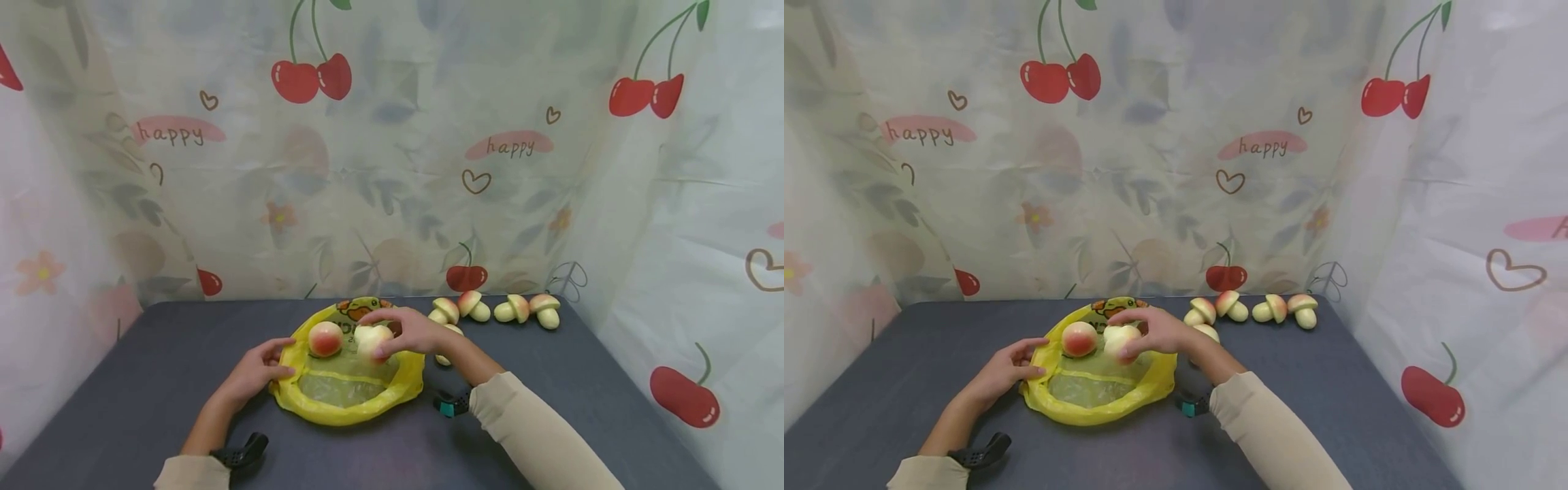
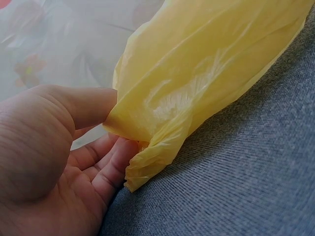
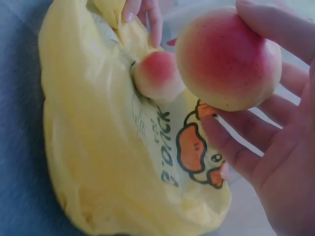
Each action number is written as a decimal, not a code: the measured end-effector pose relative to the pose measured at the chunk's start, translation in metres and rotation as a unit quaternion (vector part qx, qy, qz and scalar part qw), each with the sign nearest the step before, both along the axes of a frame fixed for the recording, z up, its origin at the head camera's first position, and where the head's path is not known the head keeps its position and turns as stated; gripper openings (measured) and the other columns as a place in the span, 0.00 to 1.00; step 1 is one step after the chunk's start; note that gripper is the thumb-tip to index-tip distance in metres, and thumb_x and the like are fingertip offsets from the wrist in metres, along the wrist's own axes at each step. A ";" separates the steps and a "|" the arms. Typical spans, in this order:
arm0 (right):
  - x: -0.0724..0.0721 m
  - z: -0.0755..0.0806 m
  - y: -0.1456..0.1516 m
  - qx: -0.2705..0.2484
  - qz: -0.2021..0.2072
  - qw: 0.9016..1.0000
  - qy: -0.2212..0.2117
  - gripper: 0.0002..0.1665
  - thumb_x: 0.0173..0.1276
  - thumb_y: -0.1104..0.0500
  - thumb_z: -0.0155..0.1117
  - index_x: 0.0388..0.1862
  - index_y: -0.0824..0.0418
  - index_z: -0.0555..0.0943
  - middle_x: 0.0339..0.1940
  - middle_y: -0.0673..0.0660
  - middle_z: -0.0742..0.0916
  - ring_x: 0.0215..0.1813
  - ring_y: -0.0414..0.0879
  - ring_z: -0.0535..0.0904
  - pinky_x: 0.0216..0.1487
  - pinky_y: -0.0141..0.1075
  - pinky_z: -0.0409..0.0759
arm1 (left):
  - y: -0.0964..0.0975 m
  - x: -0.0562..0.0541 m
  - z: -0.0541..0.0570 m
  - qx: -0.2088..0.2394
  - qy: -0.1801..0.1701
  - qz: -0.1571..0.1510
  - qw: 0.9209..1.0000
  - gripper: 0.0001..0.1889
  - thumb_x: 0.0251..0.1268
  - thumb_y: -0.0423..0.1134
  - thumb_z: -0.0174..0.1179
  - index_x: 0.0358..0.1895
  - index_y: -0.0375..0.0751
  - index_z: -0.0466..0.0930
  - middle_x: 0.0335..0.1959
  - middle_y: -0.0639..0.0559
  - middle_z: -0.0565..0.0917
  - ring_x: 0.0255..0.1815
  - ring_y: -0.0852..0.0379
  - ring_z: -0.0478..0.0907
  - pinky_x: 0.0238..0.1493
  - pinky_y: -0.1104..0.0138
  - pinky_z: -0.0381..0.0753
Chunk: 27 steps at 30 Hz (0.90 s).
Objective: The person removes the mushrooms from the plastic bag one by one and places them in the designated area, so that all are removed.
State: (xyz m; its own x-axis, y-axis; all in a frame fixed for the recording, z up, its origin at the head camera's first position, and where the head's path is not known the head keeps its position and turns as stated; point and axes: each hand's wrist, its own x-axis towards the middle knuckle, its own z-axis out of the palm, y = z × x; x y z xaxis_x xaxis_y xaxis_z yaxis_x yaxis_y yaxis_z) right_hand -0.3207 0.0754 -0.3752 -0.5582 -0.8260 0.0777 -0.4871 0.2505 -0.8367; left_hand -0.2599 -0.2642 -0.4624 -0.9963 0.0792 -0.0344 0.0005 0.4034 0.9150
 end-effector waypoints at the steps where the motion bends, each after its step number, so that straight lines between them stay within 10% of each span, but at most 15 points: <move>1: 0.001 -0.001 0.003 -0.004 -0.005 1.000 0.001 0.36 0.61 0.54 0.72 0.68 0.58 0.73 0.60 0.53 0.79 0.45 0.46 0.82 0.46 0.40 0.80 | 0.000 0.000 0.000 0.001 0.000 0.000 1.000 0.34 0.58 0.38 0.69 0.68 0.36 0.68 0.43 0.42 0.77 0.37 0.50 0.74 0.36 0.64 0.77; 15: 0.017 -0.008 0.054 -0.102 -0.072 0.990 0.060 0.41 0.60 0.66 0.72 0.71 0.64 0.66 0.50 0.63 0.83 0.36 0.48 0.81 0.37 0.40 0.80 | 0.002 0.003 0.000 -0.010 -0.001 0.009 1.000 0.34 0.58 0.38 0.69 0.68 0.36 0.68 0.44 0.42 0.77 0.38 0.50 0.74 0.36 0.64 0.76; 27: 0.020 -0.021 0.104 -0.192 -0.127 0.969 0.085 0.42 0.61 0.72 0.66 0.73 0.67 0.61 0.67 0.71 0.67 0.46 0.48 0.80 0.42 0.38 0.80 | 0.003 0.004 0.002 -0.009 0.006 0.000 1.000 0.33 0.59 0.37 0.68 0.68 0.35 0.68 0.45 0.42 0.78 0.39 0.50 0.75 0.37 0.64 0.77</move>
State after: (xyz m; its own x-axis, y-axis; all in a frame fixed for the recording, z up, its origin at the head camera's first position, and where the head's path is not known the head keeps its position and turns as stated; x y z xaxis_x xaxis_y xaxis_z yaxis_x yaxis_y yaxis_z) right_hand -0.3008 0.1797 -0.3960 -0.6927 -0.5549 0.4606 -0.5889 0.0666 -0.8054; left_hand -0.2562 -0.2610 -0.4608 -0.9966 0.0794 -0.0239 0.0118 0.4207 0.9071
